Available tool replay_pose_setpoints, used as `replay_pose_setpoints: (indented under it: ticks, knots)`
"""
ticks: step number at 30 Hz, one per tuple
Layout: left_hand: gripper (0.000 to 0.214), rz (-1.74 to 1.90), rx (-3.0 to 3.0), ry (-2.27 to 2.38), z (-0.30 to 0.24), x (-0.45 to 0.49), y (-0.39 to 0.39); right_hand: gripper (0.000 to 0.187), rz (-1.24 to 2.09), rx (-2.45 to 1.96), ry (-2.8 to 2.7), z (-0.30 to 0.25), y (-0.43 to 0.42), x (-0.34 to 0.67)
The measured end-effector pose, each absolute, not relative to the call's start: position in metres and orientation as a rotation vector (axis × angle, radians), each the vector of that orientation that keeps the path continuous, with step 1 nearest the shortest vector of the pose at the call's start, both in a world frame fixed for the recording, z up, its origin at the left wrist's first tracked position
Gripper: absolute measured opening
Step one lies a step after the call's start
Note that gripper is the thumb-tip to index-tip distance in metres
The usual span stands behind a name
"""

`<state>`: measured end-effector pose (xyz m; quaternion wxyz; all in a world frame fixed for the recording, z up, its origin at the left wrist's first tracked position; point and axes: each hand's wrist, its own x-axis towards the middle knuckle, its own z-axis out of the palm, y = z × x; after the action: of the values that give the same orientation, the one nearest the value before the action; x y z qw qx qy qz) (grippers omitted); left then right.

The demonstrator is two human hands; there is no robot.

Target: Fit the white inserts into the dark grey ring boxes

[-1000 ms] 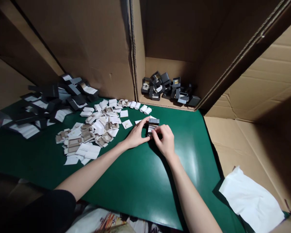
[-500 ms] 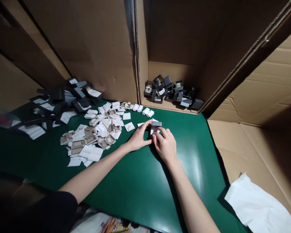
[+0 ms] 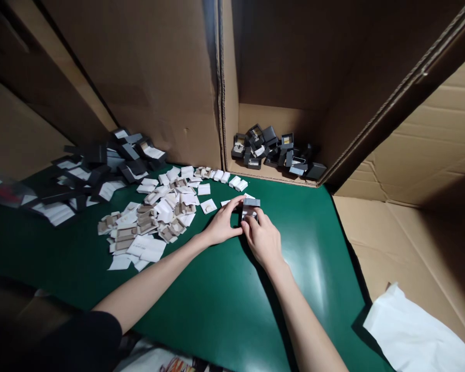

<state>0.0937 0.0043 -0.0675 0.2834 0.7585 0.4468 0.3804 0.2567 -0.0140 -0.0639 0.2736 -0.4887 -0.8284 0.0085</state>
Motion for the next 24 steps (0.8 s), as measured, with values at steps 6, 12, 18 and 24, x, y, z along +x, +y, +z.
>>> replay_pose_setpoints:
  ticks: [6,12,18,24]
  knots:
    - [0.084,1.025,2.061,1.204,-0.0670,0.0941,0.0030,0.025,0.030,-1.326,-2.244,-0.0641,-0.0139,0.2573]
    - [0.085,0.988,2.079,1.235,-0.0646,0.0940,0.0018,0.028,0.024,-1.306,-2.264,-0.0641,-0.0143,0.2576]
    - [0.084,0.964,2.076,1.229,-0.0650,0.0939,0.0019,0.032,0.082,-1.340,-2.289,-0.0610,-0.0159,0.2570]
    - [0.082,0.965,2.051,1.227,-0.0652,0.0937,0.0026,0.033,0.072,-1.334,-2.310,-0.0646,-0.0134,0.2569]
